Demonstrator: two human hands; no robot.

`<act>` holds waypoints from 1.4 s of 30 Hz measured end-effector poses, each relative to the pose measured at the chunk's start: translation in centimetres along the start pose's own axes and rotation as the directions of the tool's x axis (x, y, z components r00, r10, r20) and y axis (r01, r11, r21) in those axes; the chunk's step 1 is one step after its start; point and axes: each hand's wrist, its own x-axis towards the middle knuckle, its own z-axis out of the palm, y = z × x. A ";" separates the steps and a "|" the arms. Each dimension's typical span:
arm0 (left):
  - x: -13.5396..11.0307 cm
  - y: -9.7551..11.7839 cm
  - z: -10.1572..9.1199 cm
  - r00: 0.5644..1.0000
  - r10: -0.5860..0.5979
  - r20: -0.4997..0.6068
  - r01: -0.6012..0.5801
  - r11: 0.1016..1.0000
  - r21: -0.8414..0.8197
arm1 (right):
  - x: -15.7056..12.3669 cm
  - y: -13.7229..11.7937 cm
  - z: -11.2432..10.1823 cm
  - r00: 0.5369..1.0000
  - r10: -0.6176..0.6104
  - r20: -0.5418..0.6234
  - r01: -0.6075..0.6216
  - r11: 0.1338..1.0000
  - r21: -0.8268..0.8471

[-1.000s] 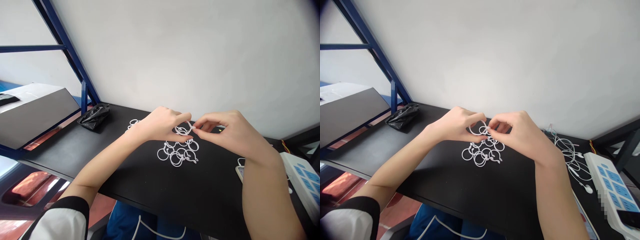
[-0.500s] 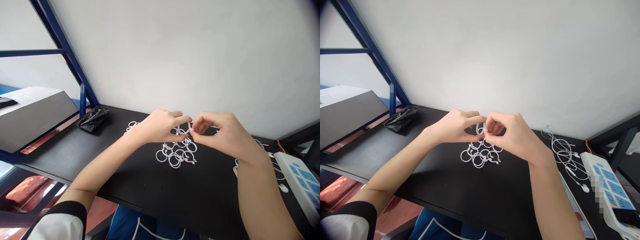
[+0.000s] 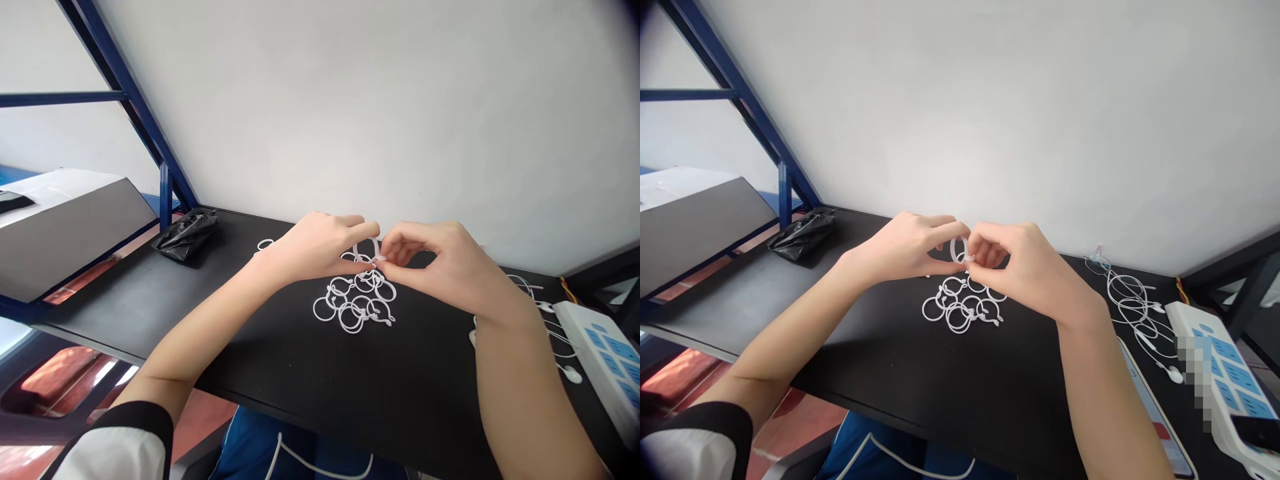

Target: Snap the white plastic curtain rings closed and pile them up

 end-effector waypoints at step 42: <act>-0.5 -6.9 5.4 0.368 -0.565 0.738 0.474 0.797 0.374 | 1.5 3.4 0.7 0.949 0.275 0.152 -0.272 0.961 -0.042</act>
